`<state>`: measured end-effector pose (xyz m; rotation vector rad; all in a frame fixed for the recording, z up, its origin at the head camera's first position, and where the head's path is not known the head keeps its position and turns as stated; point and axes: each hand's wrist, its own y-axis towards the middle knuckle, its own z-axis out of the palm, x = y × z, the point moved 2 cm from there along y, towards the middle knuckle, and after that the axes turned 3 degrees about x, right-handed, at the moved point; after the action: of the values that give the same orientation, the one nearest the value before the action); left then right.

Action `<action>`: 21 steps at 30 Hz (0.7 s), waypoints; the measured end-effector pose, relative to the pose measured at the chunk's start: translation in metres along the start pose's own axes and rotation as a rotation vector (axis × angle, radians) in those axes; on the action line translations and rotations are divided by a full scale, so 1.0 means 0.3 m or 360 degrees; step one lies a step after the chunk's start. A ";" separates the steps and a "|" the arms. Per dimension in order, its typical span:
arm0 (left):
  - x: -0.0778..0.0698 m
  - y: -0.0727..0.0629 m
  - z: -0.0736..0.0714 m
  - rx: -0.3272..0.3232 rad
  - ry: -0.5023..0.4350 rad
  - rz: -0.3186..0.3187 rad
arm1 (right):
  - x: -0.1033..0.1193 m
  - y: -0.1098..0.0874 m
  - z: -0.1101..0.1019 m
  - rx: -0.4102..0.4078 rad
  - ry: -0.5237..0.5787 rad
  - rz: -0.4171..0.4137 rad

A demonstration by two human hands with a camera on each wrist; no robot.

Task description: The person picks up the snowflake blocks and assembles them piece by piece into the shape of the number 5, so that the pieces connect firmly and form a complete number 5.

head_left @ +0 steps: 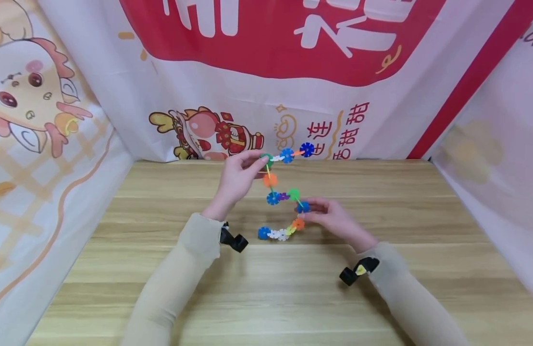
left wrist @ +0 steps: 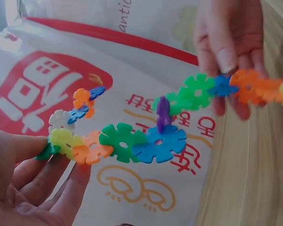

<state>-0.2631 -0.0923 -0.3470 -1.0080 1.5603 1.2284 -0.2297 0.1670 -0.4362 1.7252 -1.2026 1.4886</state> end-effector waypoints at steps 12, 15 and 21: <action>0.186 0.097 -0.009 0.0302 0.0003 -0.0419 | -0.044 0.021 0.025 0.0144 -0.0060 0.0119; 0.257 0.113 -0.004 0.0296 -0.0003 -0.0532 | -0.041 0.026 0.030 0.0157 -0.0117 0.0167; 0.365 0.113 0.000 0.0243 0.0015 -0.0728 | -0.034 0.033 0.051 0.0110 -0.0119 0.0184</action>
<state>-0.3258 -0.0944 -0.4428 -1.1875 1.3102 0.7780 -0.2310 0.1521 -0.4508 1.7981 -1.3239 1.5618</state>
